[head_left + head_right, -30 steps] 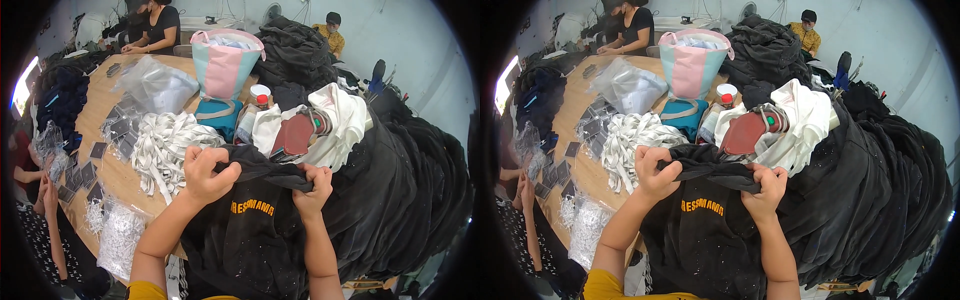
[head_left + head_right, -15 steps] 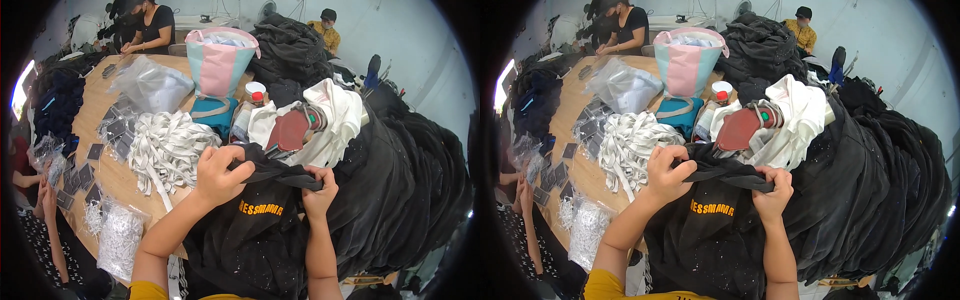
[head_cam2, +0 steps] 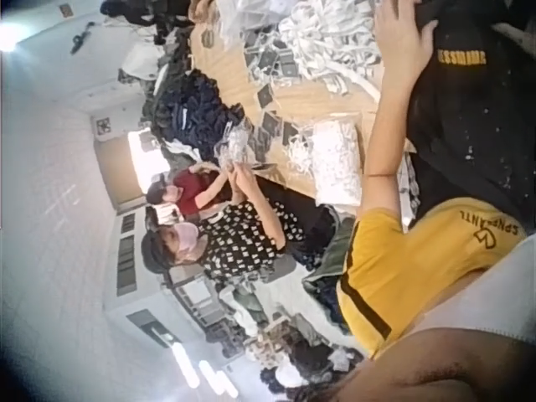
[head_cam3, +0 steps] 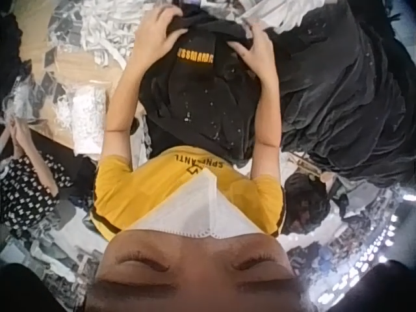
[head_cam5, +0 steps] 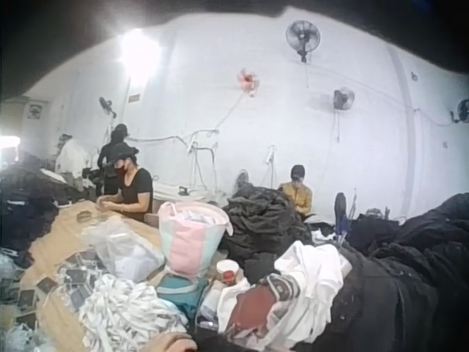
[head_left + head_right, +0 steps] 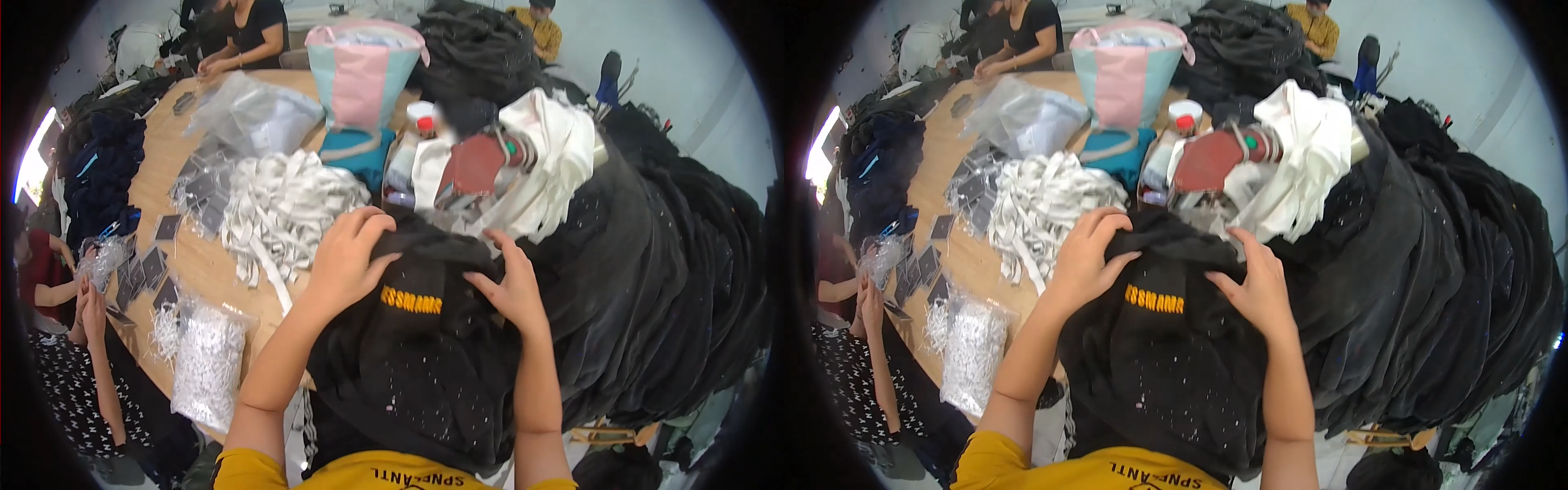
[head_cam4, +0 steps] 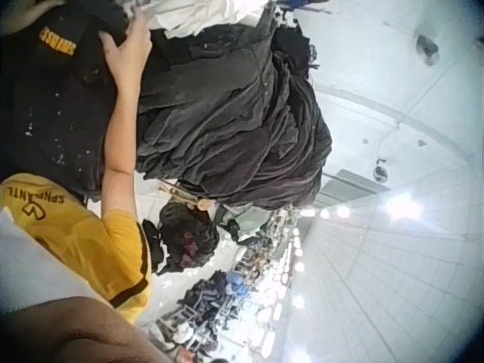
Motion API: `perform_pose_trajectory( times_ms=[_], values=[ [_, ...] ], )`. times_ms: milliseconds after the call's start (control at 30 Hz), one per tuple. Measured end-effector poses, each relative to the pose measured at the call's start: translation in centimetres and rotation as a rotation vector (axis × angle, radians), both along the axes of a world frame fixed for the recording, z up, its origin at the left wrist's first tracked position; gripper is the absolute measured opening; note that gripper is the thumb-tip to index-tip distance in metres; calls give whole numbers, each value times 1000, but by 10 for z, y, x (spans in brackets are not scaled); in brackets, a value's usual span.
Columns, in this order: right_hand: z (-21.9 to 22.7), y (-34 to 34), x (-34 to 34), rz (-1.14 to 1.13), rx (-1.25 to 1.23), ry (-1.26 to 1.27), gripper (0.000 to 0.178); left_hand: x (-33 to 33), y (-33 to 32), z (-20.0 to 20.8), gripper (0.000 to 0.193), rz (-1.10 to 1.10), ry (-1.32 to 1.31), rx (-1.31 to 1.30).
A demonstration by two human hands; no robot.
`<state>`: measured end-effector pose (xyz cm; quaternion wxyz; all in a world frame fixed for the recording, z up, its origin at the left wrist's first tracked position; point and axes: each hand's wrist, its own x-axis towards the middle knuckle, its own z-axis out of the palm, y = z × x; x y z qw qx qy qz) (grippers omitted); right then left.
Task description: Inspecting and sorting black hoodies for quality or preparation in a textile manufacturing setting.
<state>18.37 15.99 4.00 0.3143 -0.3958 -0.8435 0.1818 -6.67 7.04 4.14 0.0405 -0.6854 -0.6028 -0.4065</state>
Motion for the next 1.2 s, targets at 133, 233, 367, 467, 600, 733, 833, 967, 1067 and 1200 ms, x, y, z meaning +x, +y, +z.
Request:
perform_pose_trajectory(
  times_ms=[133, 233, 367, 467, 600, 733, 833, 967, 1067, 1200],
  values=[
    [-30, -42, 61, 48, -222, -119, 67, -10, -68, -47, 42, 178, -90, -103],
    [-51, -94, 109, -63, -564, -162, 57, -1, -137, -85, 33, 411, -367, -435],
    [-80, -150, 125, -360, -259, -291, 50, 35, -213, -117, 33, 292, -471, -833],
    [-94, -152, 129, -539, -218, -285, 24, 54, -247, -126, 42, 320, -567, -894],
    [-103, -135, 128, -581, -295, 50, 14, 62, -265, -121, 63, -165, -356, -656],
    [-98, -130, 112, -579, -188, 144, 9, 53, -250, -106, 22, -226, -374, -797],
    [-87, -136, 91, -499, 24, 99, 15, 32, -226, -81, 16, -282, -591, -461],
    [-76, -146, 63, -147, -271, 387, 15, 21, -166, -38, 21, -83, -1204, 404],
    [-78, -156, 50, 137, -698, 686, 34, 9, -97, 1, 21, -408, -1648, 368],
    [-97, -162, 31, 336, -806, 668, 53, 30, 14, -13, 20, 65, -428, 276]
  ],
)
